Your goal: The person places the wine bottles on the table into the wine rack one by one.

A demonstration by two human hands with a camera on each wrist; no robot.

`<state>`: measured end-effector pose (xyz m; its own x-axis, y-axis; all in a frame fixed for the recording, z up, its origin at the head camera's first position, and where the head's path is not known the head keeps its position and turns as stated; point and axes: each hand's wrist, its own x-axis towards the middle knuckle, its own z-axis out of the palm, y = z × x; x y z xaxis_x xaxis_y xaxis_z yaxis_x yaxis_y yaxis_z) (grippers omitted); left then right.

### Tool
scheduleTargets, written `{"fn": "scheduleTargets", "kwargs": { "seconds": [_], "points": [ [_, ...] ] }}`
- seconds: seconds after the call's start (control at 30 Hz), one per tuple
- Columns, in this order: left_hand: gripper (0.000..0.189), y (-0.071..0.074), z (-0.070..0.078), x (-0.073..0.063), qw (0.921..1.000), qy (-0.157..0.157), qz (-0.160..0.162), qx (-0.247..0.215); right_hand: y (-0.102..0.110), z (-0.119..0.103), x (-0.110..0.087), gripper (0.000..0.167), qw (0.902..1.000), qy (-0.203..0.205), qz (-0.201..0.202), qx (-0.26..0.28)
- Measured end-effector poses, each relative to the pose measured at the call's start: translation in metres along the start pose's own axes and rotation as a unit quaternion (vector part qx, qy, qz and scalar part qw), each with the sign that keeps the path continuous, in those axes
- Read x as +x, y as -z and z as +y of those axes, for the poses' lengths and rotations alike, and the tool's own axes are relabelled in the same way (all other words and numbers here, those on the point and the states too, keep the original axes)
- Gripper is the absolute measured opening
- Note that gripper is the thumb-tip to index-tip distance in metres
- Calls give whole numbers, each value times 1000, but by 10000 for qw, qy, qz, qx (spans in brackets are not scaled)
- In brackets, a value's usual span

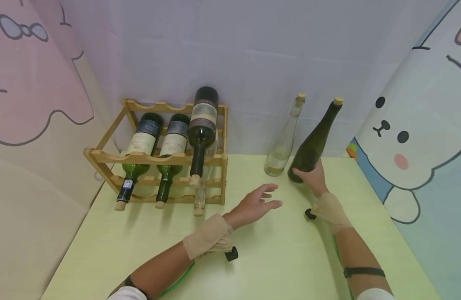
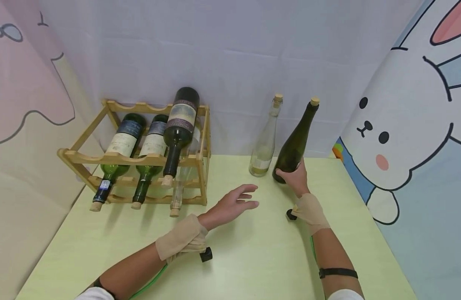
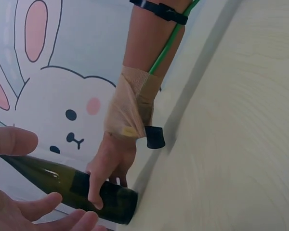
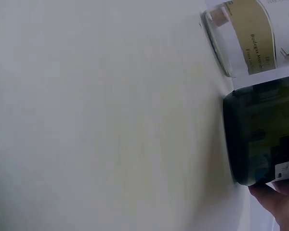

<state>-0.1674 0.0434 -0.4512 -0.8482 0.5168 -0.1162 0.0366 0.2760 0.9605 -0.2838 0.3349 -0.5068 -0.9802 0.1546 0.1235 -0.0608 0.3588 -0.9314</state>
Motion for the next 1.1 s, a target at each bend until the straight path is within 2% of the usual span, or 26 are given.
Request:
{"fn": "scheduleTargets", "kwargs": {
  "seconds": [0.2,0.43,0.53,0.63,0.77,0.93,1.1],
  "points": [
    [50,1,-1,-2,9994,59,-241,-254,19,1,-27,96,9992,-334,38,-198],
    [48,6,-2,-5,9994,105,-236,-251,32,3,-47,91,9983,-404,10,-415],
    [48,7,-3,-7,9986,255,-310,-334,38,5,-55,87,9979,-367,-4,-541],
    [45,9,-3,-9,9964,315,-469,-637,42,5,-63,81,9983,-236,-32,-533],
    [42,13,-4,-14,9927,299,-644,-975,44,7,-75,76,9983,-4,-107,-572],
    [42,17,-1,-22,9902,249,-771,-1136,46,5,-84,83,9957,103,-139,-905],
    [41,24,2,-30,9882,214,-907,-1216,47,1,-89,88,9944,282,-419,-931]
  ]
}}
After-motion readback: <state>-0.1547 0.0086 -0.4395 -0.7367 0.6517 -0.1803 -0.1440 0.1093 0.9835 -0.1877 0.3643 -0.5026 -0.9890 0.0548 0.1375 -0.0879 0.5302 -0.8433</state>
